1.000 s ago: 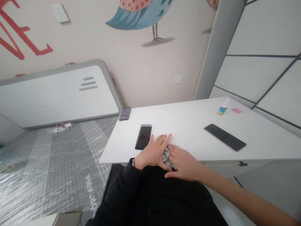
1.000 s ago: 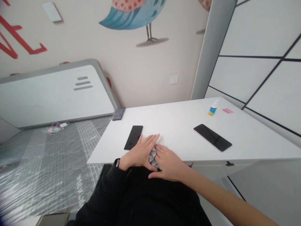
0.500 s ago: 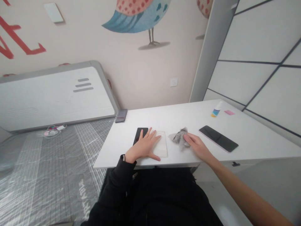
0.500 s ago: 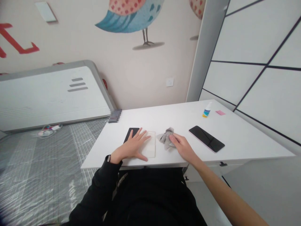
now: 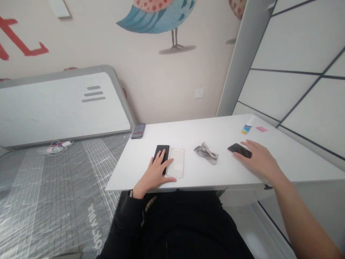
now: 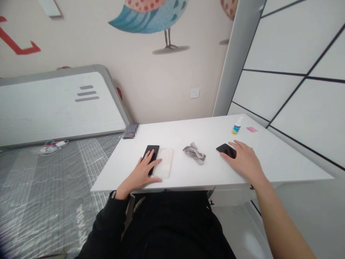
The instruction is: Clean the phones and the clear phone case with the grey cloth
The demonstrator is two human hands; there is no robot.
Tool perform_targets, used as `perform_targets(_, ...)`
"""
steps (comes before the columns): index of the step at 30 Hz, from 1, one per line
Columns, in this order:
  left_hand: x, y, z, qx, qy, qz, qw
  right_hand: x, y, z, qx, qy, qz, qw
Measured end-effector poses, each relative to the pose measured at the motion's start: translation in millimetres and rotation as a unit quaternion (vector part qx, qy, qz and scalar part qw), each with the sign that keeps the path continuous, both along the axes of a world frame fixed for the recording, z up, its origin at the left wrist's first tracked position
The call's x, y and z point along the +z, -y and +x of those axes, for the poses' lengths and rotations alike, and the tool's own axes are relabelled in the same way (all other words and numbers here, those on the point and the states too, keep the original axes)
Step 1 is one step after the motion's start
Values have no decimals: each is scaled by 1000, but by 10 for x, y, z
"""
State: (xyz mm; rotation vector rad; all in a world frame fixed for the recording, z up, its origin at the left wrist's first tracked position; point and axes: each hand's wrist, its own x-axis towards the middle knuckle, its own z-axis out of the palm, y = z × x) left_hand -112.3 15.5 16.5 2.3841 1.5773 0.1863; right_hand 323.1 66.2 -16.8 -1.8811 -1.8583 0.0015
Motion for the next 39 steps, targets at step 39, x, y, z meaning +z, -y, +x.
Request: perform_targets(39,-193,576,1053,94,714,-212,661,59,961,-1971,305,-445,39,841)
